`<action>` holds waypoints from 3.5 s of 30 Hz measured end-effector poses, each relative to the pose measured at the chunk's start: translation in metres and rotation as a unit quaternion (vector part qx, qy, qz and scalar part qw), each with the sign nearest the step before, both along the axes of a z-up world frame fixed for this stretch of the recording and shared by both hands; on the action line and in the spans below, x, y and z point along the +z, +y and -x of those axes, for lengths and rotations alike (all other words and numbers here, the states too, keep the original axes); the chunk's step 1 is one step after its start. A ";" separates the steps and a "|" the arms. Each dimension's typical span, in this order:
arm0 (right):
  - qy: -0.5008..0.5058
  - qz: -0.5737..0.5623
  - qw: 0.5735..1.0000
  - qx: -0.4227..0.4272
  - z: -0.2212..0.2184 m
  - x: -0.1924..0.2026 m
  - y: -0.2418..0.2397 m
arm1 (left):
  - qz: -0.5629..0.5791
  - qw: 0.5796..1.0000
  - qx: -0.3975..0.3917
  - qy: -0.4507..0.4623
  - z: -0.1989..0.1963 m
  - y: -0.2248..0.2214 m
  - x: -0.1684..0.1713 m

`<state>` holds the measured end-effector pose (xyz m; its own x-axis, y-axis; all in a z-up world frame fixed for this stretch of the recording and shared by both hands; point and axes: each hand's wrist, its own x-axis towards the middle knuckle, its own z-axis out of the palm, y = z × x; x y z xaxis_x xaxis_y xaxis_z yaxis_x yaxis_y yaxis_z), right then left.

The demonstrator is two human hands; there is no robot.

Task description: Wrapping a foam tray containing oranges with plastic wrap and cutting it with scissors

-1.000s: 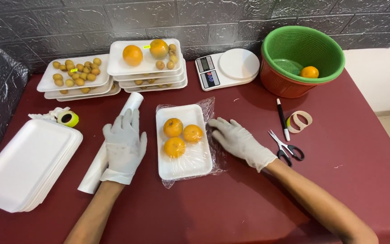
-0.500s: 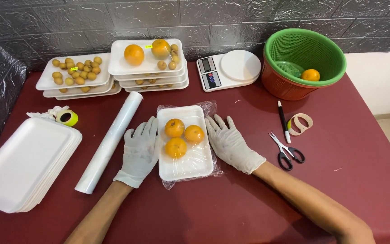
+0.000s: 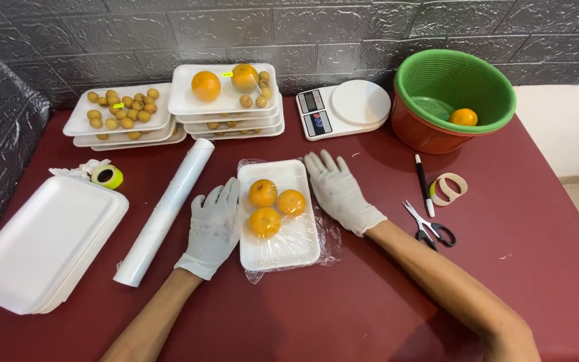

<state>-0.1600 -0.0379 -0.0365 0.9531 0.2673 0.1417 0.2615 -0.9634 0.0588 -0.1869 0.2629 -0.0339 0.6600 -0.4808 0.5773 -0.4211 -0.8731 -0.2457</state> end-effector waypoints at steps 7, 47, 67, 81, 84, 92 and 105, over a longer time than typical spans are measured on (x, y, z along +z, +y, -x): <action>-0.050 0.049 0.997 0.028 -0.003 -0.010 -0.003 | 0.000 1.000 0.006 -0.002 -0.004 0.004 0.002; 0.046 -0.075 0.995 0.045 0.144 0.017 0.005 | 0.051 0.994 -0.029 0.090 -0.006 0.005 0.000; -0.162 -0.281 0.919 0.224 0.134 0.069 0.014 | 0.151 0.984 -0.045 0.085 0.000 0.012 0.029; 0.215 -0.359 0.904 -0.094 -0.034 0.070 0.031 | 0.202 0.659 0.045 0.723 0.024 0.018 0.130; 0.209 -0.343 0.905 -0.137 -0.039 0.072 0.033 | 0.231 0.656 0.016 0.718 0.025 0.021 0.129; 0.228 -0.251 0.927 -0.157 -0.007 0.109 0.012 | 0.272 0.668 0.012 0.693 0.010 0.034 0.094; 0.271 -0.426 0.834 -0.223 0.060 0.134 -0.011 | 0.416 0.712 0.050 0.563 0.003 0.021 0.096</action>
